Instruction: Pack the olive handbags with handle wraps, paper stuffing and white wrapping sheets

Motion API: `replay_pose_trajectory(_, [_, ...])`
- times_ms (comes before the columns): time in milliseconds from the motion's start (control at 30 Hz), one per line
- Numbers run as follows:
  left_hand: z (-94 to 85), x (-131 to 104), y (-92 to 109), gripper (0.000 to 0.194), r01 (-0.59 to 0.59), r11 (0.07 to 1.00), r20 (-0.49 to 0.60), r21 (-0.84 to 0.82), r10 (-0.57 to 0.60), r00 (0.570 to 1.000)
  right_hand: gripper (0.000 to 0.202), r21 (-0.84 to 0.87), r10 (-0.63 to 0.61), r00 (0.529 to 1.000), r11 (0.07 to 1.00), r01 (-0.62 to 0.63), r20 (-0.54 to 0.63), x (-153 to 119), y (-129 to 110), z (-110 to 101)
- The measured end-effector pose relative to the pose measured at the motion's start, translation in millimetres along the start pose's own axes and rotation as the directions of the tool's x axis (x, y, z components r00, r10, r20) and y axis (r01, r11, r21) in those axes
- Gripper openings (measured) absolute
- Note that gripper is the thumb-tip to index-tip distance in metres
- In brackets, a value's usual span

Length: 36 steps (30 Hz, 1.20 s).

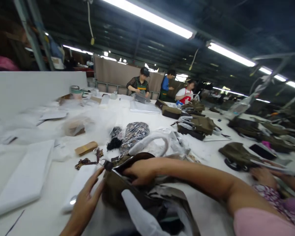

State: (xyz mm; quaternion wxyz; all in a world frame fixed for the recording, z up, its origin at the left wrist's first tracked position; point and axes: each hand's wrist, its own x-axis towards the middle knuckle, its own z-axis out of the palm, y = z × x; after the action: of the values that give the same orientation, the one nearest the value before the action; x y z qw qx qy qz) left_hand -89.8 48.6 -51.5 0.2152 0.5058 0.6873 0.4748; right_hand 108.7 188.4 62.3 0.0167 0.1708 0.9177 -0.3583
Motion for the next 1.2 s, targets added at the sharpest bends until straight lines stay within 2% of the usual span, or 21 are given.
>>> replay_pose_trajectory(67, [-22.2,-2.5,24.0,0.047,-0.043,0.998,-0.113,0.055,0.049,0.992,0.049,-0.179,-0.059,0.996,0.981,0.071,0.069,-41.3,-26.1,-34.1])
replay_pose_trajectory(133, [-38.2,-3.3,55.2,0.034,-0.195,0.976,-0.151,0.093,0.208,0.967,0.048,-0.208,-0.087,0.994,0.975,0.073,-0.059,-94.3,-50.1,-64.2])
replay_pose_trajectory(167, [-41.9,-2.1,73.7,0.029,-0.304,0.947,-0.103,0.105,0.315,0.944,0.047,-0.193,-0.047,0.981,0.981,0.010,-0.186,-123.9,-57.9,-74.9])
replay_pose_trajectory(200, [-42.0,0.4,93.9,0.026,-0.420,0.902,-0.008,0.104,0.423,0.906,0.047,-0.182,0.013,0.944,0.980,-0.076,-0.329,-154.3,-61.5,-81.3])
replay_pose_trajectory(233, [-38.5,3.8,115.8,0.027,-0.530,0.843,0.118,0.088,0.520,0.846,0.048,-0.177,0.089,0.883,0.966,-0.189,-0.461,-184.6,-60.7,-82.5])
replay_pose_trajectory(267, [-31.6,7.5,138.8,0.031,-0.628,0.777,0.247,0.055,0.598,0.762,0.053,-0.160,0.155,0.805,0.942,-0.295,-0.573,-214.1,-55.6,-78.3])
replay_pose_trajectory(300, [-21.8,10.9,162.3,0.038,-0.691,0.723,0.359,0.001,0.644,0.675,0.062,-0.112,0.233,0.731,0.914,-0.390,-0.642,-241.6,-46.9,-68.4])
replay_pose_trajectory(367, [4.4,14.3,207.0,0.056,-0.761,0.640,0.532,-0.107,0.684,0.499,0.080,0.065,0.407,0.634,0.869,-0.490,-0.657,-287.7,-22.7,-34.1])
replay_pose_trajectory(467, [50.0,8.4,254.6,0.096,-0.812,0.509,0.707,-0.284,0.684,0.181,0.092,0.347,0.588,0.566,0.804,-0.482,-0.577,-325.7,14.0,38.2])
replay_pose_trajectory(533, [79.1,0.1,268.0,0.112,-0.815,0.420,0.745,-0.400,0.667,-0.022,0.095,0.468,0.636,0.543,0.772,-0.431,-0.549,-329.5,29.1,86.4])
replay_pose_trajectory(567, [92.0,-4.0,269.7,0.116,-0.810,0.381,0.750,-0.446,0.653,-0.106,0.096,0.513,0.650,0.534,0.758,-0.403,-0.541,-326.2,32.9,107.5])
replay_pose_trajectory(600, [103.6,-7.7,269.2,0.119,-0.808,0.350,0.756,-0.474,0.632,-0.171,0.094,0.564,0.660,0.529,0.744,-0.359,-0.533,-320.5,34.3,126.0])
replay_pose_trajectory(667, [121.6,-13.2,264.4,0.126,-0.826,0.305,0.790,-0.474,0.563,-0.245,0.087,0.691,0.671,0.516,0.697,-0.193,-0.532,-304.0,31.4,154.3])
replay_pose_trajectory(733, [132.5,-15.9,259.6,0.131,-0.866,0.269,0.841,-0.422,0.473,-0.262,0.082,0.813,0.656,0.539,0.574,0.100,-0.529,-285.1,23.4,170.7])
replay_pose_trajectory(800, [137.0,-16.2,257.9,0.134,-0.905,0.234,0.884,-0.354,0.399,-0.243,0.077,0.852,0.630,0.575,0.353,0.387,-0.522,-268.5,13.4,174.9])
replay_pose_trajectory(867, [137.2,-14.3,259.5,0.135,-0.929,0.207,0.903,-0.306,0.374,-0.213,0.071,0.816,0.632,0.573,0.173,0.552,-0.522,-257.1,4.0,167.3])
replay_pose_trajectory(1000, [133.8,-6.5,263.2,0.133,-0.942,0.231,0.907,-0.243,0.398,-0.136,0.063,0.672,0.732,0.418,0.073,0.737,-0.539,-245.8,-6.4,132.3])
replay_pose_trajectory(1033, [133.3,-4.4,262.5,0.133,-0.944,0.243,0.908,-0.225,0.403,-0.113,0.062,0.649,0.741,0.412,0.042,0.759,-0.530,-242.9,-7.8,123.9])
replay_pose_trajectory(1067, [133.0,-2.4,261.1,0.132,-0.947,0.250,0.906,-0.202,0.415,-0.084,0.061,0.641,0.739,0.433,-0.003,0.767,-0.515,-239.6,-9.1,116.7])
replay_pose_trajectory(1133, [132.5,1.2,257.1,0.123,-0.955,0.247,0.883,-0.164,0.468,-0.031,0.059,0.657,0.702,0.509,-0.077,0.750,-0.498,-232.2,-13.0,106.6])
replay_pose_trajectory(1200, [130.5,4.6,254.3,0.111,-0.961,0.232,0.847,-0.154,0.532,-0.007,0.058,0.691,0.618,0.582,-0.085,0.718,-0.528,-227.5,-18.6,100.1])
